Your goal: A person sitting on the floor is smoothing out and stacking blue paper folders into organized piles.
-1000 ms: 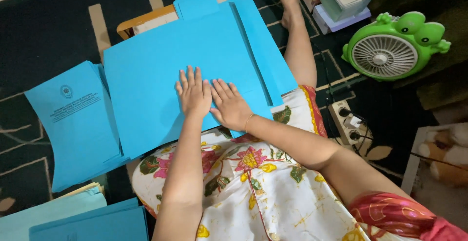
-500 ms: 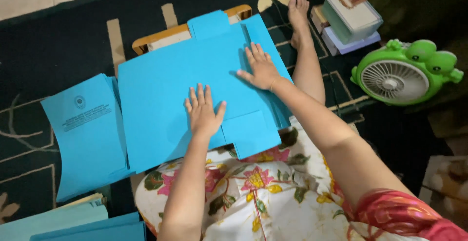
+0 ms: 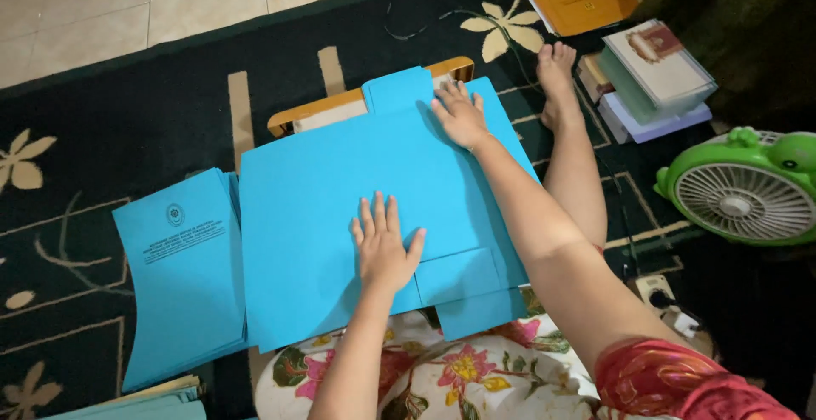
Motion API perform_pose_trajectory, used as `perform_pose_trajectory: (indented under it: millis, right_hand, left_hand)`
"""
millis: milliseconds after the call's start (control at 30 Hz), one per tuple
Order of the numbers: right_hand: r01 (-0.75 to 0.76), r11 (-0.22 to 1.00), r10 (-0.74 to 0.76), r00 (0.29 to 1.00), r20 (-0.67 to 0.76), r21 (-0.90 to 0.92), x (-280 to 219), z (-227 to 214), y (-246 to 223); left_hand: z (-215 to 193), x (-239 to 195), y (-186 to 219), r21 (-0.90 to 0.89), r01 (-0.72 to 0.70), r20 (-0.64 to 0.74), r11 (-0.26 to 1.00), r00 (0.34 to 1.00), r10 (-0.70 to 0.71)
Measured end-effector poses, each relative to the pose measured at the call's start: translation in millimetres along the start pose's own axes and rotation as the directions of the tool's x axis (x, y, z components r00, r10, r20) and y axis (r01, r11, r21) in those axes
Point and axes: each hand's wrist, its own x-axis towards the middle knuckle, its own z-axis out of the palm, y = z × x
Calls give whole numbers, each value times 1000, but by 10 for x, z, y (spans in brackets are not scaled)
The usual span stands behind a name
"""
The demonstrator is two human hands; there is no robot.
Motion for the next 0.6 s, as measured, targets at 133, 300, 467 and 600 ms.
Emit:
perform_pose_trajectory:
  millis: [133, 300, 467, 600]
  right_hand:
    - [53, 967, -33, 996, -81, 247, -54, -43, 5]
    - [70, 923, -29, 993, -114, 377, -1, 64, 155]
    - [99, 964, -81, 993, -85, 245, -170, -97, -110]
    - [196, 886, -160, 980, -120, 421, -128, -70, 5]
  left_hand:
    - [-47, -5, 10, -22, 3, 8, 1000, 1000, -2]
    - [-51, 1, 15, -39, 4, 16, 999, 1000, -4]
    - [-93, -19, 35, -53, -3, 7, 999, 1000, 3]
    - [-83, -7, 27, -44, -1, 16, 999, 1000, 2]
